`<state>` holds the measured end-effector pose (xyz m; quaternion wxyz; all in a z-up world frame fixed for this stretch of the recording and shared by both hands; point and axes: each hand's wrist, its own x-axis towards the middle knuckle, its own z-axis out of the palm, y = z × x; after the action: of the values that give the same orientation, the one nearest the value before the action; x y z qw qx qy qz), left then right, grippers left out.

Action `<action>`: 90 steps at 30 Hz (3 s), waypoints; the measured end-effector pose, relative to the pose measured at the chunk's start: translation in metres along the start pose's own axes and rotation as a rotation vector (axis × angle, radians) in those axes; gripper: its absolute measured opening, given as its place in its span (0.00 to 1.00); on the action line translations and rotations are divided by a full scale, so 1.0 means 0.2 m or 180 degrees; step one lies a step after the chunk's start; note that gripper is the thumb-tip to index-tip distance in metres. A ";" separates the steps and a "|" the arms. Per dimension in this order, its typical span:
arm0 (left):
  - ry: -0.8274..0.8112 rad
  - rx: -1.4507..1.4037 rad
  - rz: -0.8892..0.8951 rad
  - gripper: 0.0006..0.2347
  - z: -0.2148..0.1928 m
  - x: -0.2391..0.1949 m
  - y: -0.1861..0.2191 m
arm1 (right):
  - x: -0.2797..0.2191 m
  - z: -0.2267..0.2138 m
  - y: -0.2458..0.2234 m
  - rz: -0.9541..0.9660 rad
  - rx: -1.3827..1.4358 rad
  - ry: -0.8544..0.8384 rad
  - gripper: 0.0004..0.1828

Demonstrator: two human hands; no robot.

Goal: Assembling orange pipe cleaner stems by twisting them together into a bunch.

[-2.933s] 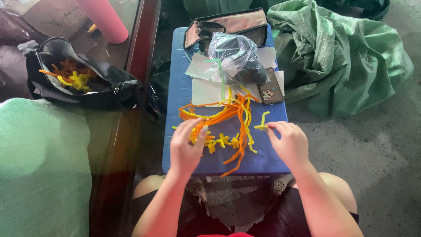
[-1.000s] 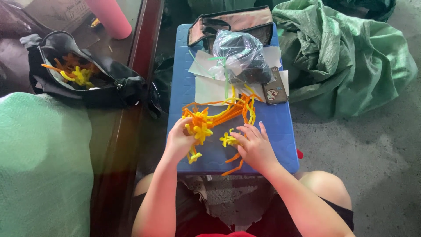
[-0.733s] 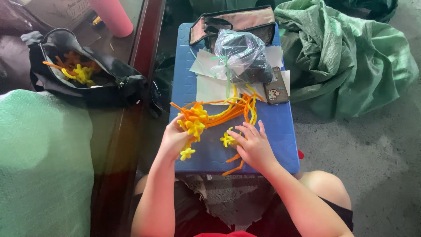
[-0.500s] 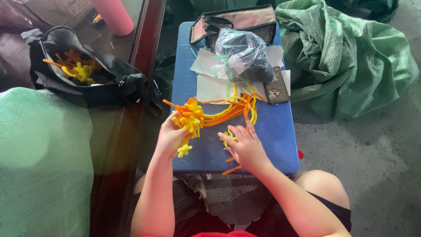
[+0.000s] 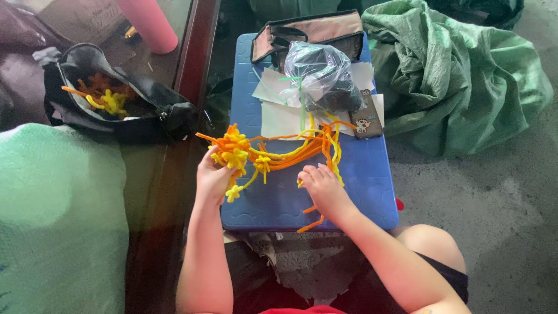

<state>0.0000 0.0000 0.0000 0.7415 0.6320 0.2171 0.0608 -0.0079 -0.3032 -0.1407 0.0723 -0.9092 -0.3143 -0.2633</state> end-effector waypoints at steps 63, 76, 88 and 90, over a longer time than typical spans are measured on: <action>-0.0132 0.0830 0.0190 0.30 0.04 -0.07 0.11 | 0.13 0.11 -0.24 -0.0460 0.0088 0.0419 0.10; -0.0176 0.0712 0.0196 0.29 0.04 -0.04 0.09 | 0.15 0.11 -0.15 -0.0319 0.0597 -0.0091 0.14; -0.0125 0.2114 0.1196 0.24 0.50 0.71 -0.14 | 0.24 -0.26 -0.05 0.1160 0.2418 -0.0598 0.13; 0.0094 0.2751 0.1281 0.19 0.64 0.84 -0.21 | 0.20 -0.27 -0.01 0.1250 0.2432 -0.0545 0.12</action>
<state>0.1932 -0.0628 -0.0669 0.3810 0.9110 0.1062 0.1163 -0.0055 -0.2971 -0.0734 0.4258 -0.8783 -0.2151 -0.0331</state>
